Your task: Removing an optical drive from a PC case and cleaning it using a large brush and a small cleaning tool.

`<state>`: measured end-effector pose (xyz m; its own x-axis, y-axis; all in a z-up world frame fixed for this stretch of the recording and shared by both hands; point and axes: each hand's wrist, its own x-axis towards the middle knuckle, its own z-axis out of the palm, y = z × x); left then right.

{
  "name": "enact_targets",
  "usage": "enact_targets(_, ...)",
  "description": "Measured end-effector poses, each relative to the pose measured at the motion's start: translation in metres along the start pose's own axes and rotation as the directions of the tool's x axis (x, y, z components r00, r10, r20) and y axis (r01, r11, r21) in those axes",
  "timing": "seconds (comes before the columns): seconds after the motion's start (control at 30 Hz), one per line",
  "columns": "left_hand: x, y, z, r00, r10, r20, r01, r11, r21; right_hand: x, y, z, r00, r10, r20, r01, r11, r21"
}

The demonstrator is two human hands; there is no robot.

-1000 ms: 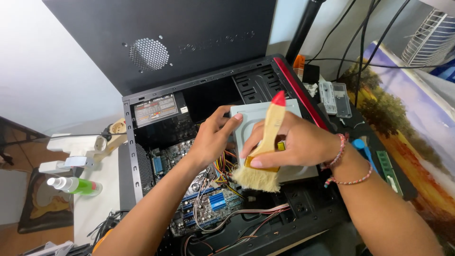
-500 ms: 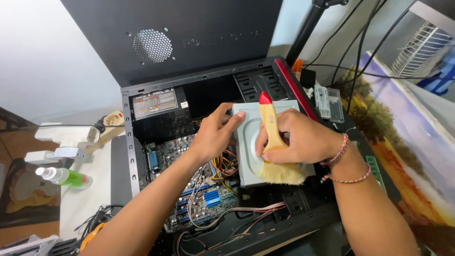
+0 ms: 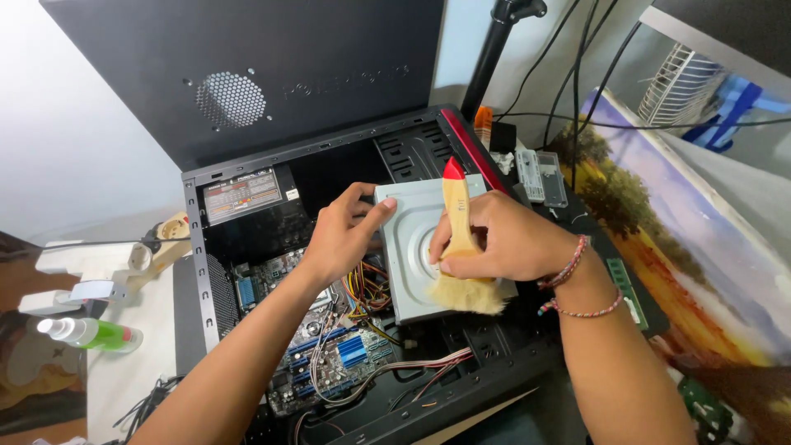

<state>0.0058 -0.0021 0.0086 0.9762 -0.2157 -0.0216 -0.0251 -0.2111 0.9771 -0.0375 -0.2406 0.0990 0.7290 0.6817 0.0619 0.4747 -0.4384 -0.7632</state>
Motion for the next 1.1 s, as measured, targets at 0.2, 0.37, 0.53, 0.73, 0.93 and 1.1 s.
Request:
enact_targets(0.2, -0.006, 0.003, -0.002, 1.0, -0.026, 0.013, 0.026, 1.0, -0.006, -0.015, 0.01, -0.018, 0.988, 0.07, -0.135, -0.082, 0.993, -0.084)
enact_targets(0.37, -0.006, 0.009, -0.001, 0.999, -0.012, 0.05, 0.01, 0.999, 0.038, -0.037, 0.001, -0.005, 0.94, 0.158, -0.302, -0.188, 0.98, -0.073)
enact_targets(0.53, -0.008, 0.006, -0.002, 0.999, 0.006, 0.048, -0.011, 0.996, 0.094, -0.049, 0.013, 0.003, 0.947, -0.018, -0.322, 0.018, 1.0, -0.005)
enact_targets(0.73, -0.009, 0.01, -0.004, 0.985, 0.164, 0.047, -0.171, 0.935, 0.311, -0.054, 0.03, 0.003, 0.883, 0.207, -0.421, -0.184, 0.978, 0.095)
enact_targets(0.93, -0.019, 0.025, -0.005, 0.884, 0.464, 0.061, -0.437, 0.772, 0.461, -0.055, 0.029, 0.002, 0.862, 0.188, -0.47, -0.144, 0.981, 0.128)
enact_targets(1.1, -0.021, 0.028, -0.001, 0.747, 0.576, 0.331, -0.632, 0.461, 0.623, -0.054, 0.027, -0.002, 0.841, 0.047, -0.539, -0.087, 0.995, -0.049)
